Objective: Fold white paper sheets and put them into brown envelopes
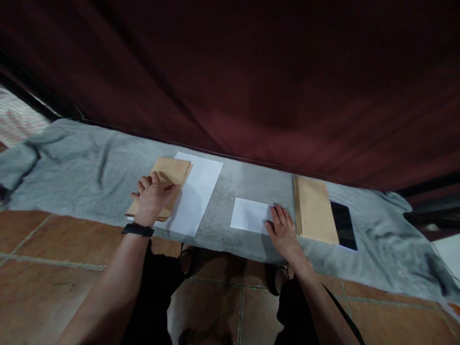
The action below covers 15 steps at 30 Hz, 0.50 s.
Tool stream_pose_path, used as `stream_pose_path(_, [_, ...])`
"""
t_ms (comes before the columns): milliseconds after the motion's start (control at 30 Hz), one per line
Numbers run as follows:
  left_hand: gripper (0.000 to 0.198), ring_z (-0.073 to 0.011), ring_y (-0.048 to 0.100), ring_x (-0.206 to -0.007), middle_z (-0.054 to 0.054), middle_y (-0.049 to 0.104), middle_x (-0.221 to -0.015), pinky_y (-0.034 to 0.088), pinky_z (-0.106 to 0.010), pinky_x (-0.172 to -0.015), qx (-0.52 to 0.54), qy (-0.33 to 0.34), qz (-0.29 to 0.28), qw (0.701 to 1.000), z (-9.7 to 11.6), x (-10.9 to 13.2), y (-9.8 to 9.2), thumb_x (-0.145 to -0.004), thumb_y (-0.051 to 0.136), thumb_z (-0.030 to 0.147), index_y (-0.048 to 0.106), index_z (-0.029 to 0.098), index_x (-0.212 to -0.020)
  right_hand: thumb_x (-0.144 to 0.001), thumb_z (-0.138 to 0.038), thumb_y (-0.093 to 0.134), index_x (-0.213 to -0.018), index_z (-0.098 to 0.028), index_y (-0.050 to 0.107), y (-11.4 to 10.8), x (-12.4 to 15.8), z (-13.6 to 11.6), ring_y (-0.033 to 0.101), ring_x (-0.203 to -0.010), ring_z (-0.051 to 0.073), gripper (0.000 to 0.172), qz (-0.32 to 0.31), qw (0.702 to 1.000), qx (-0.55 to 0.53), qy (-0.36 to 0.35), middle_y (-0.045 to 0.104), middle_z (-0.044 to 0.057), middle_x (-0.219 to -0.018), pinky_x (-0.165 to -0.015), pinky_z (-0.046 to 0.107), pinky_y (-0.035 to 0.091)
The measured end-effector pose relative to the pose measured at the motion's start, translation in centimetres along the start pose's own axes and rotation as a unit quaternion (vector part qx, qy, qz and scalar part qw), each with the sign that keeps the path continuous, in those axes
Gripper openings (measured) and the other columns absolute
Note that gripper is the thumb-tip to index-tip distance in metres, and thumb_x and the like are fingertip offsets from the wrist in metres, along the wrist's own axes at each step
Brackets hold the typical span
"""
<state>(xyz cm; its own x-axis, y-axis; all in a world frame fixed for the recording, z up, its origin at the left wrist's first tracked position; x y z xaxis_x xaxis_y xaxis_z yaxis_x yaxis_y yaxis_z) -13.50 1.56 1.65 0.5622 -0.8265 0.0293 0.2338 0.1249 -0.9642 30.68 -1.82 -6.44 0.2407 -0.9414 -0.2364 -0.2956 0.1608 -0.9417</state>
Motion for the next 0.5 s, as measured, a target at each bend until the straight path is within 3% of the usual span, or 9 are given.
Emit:
stream_pose_path(67, [0.093,-0.0521,0.040,-0.143,-0.036,0.043,-0.152,0.037,-0.070,-0.109,0.000,-0.012,-0.036,0.999,-0.7,0.0,-0.3,-0.092,0.058,0.063,0.030,0.002,-0.156,-0.107,-0.043,0.037,-0.158,-0.015,0.042,0.1,-0.1,0.0,0.032,-0.154,0.033,0.058,-0.008,1.000,0.002,0.001,0.040,0.016,-0.165,-0.123,0.056,0.032])
stream_pose_path(167, [0.092,-0.0502,0.049,-0.136,-0.035,0.048,-0.145,0.041,-0.062,-0.106,-0.014,-0.012,-0.036,0.999,-0.8,0.2,-0.8,-0.089,0.064,0.060,0.031,0.005,-0.155,-0.107,-0.044,0.036,-0.158,-0.014,0.042,0.2,-0.1,0.1,0.032,-0.154,0.033,0.059,-0.018,1.000,0.001,0.002,0.040,0.016,-0.165,-0.124,0.055,0.030])
stream_pose_path(367, [0.083,-0.0503,0.049,-0.131,-0.032,0.053,-0.140,0.038,-0.063,-0.105,-0.007,-0.022,0.087,0.996,-1.4,-0.1,-2.5,-0.086,0.070,0.046,0.038,0.006,-0.152,-0.106,-0.044,0.038,-0.158,-0.017,0.041,0.5,-0.1,0.4,0.033,-0.154,0.033,0.059,-0.017,1.000,-0.007,0.006,0.040,0.015,-0.166,-0.123,0.057,0.031])
stream_pose_path(433, [0.070,-0.0424,0.057,-0.121,-0.023,0.064,-0.128,0.043,-0.057,-0.102,0.071,-0.038,0.123,0.989,-2.0,-0.4,-3.1,-0.083,0.075,0.037,0.052,0.008,-0.142,-0.105,-0.044,0.040,-0.158,-0.018,0.042,0.4,-0.2,0.4,0.034,-0.154,0.033,0.059,-0.015,1.000,-0.014,0.006,0.041,0.015,-0.165,-0.123,0.057,0.032])
stream_pose_path(500, [0.044,-0.0281,0.065,-0.097,-0.010,0.072,-0.102,0.051,-0.043,-0.092,0.254,-0.054,0.124,0.958,-2.5,-0.9,-3.2,-0.079,0.078,0.026,0.066,0.010,-0.118,-0.105,-0.043,0.041,-0.157,-0.018,0.043,0.1,-0.5,0.4,0.035,-0.153,0.032,0.058,-0.010,1.000,-0.026,0.009,0.043,0.015,-0.163,-0.123,0.057,0.032])
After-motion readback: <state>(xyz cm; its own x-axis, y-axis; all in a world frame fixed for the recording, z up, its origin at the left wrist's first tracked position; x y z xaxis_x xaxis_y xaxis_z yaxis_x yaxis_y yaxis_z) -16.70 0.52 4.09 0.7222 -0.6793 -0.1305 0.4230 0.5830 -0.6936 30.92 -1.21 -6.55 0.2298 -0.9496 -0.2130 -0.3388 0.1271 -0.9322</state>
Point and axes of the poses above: each hand's wrist, its own x-axis away from the middle knuckle, its own y-axis out of the palm, z = x × y, the point moved 6 cm from there along -x, towards the middle knuckle
